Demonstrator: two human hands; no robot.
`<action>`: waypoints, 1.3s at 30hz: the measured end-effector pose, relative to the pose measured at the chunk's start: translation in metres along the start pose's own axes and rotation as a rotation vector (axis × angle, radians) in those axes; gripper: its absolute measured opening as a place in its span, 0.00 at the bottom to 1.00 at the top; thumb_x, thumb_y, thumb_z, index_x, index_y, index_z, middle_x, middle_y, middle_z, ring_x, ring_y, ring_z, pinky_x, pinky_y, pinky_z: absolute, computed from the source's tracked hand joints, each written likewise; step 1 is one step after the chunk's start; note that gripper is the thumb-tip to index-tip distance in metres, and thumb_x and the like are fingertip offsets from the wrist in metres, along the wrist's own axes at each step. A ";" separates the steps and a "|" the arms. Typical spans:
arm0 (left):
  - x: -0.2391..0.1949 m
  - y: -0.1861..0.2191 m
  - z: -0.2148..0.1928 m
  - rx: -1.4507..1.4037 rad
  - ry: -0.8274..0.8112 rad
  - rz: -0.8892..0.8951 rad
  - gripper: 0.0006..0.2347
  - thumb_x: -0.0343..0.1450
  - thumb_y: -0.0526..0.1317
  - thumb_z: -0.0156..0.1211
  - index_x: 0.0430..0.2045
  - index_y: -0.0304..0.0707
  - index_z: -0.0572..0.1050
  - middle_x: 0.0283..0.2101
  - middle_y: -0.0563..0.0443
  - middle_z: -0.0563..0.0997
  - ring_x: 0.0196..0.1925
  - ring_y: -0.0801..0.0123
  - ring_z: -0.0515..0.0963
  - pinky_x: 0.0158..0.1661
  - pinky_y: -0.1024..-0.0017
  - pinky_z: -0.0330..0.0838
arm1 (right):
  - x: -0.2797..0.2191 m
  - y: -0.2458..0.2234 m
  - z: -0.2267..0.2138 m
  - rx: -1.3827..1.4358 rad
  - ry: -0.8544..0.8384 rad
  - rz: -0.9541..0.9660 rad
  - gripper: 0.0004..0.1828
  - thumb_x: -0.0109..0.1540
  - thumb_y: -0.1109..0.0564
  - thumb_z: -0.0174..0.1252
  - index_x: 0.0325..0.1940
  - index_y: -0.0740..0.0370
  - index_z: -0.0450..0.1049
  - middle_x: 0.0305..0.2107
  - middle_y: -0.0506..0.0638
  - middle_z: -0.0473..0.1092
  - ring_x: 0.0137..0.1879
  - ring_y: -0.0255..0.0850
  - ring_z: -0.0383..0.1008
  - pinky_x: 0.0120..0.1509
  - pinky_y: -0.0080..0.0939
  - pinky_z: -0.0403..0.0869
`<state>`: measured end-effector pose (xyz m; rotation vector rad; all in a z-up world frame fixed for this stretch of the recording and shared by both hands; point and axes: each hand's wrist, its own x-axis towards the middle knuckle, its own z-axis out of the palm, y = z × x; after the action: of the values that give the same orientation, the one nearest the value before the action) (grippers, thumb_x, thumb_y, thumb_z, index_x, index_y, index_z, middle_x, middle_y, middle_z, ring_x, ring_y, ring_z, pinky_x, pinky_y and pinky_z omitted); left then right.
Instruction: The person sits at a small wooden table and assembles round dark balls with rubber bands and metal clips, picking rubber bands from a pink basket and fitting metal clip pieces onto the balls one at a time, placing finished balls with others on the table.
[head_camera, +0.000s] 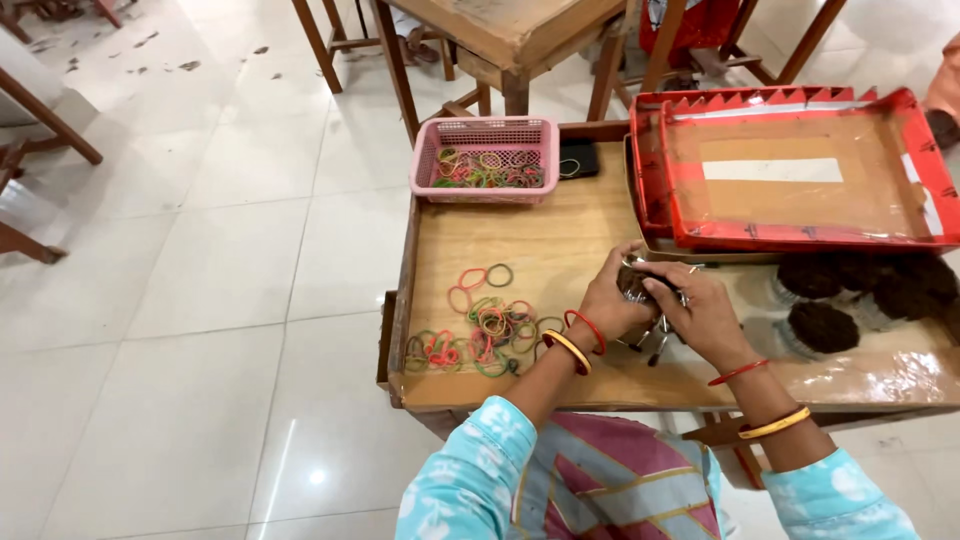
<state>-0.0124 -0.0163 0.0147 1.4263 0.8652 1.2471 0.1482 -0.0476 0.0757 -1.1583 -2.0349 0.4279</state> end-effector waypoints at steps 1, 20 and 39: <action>-0.002 0.008 0.002 0.003 -0.011 -0.006 0.39 0.58 0.33 0.72 0.67 0.43 0.61 0.48 0.47 0.81 0.49 0.64 0.81 0.50 0.66 0.78 | -0.003 -0.002 -0.001 0.003 0.007 0.010 0.19 0.68 0.56 0.58 0.64 0.55 0.75 0.54 0.55 0.77 0.54 0.47 0.80 0.58 0.44 0.77; 0.005 -0.048 -0.001 -0.748 -0.260 -0.324 0.12 0.69 0.36 0.65 0.46 0.42 0.74 0.37 0.55 0.80 0.32 0.74 0.79 0.26 0.77 0.69 | 0.015 -0.018 0.004 -0.065 -0.220 -0.088 0.61 0.44 0.57 0.75 0.77 0.51 0.51 0.57 0.63 0.70 0.61 0.60 0.72 0.61 0.54 0.72; -0.002 -0.011 -0.009 -0.866 -0.284 -0.386 0.12 0.69 0.35 0.65 0.44 0.38 0.74 0.37 0.53 0.81 0.36 0.70 0.82 0.32 0.72 0.78 | 0.017 -0.023 -0.002 -0.036 -0.226 -0.061 0.69 0.42 0.55 0.77 0.79 0.53 0.41 0.56 0.65 0.69 0.60 0.63 0.71 0.59 0.56 0.72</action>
<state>-0.0200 -0.0134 0.0030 0.6662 0.2997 0.9102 0.1309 -0.0454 0.0985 -1.1073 -2.2744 0.5131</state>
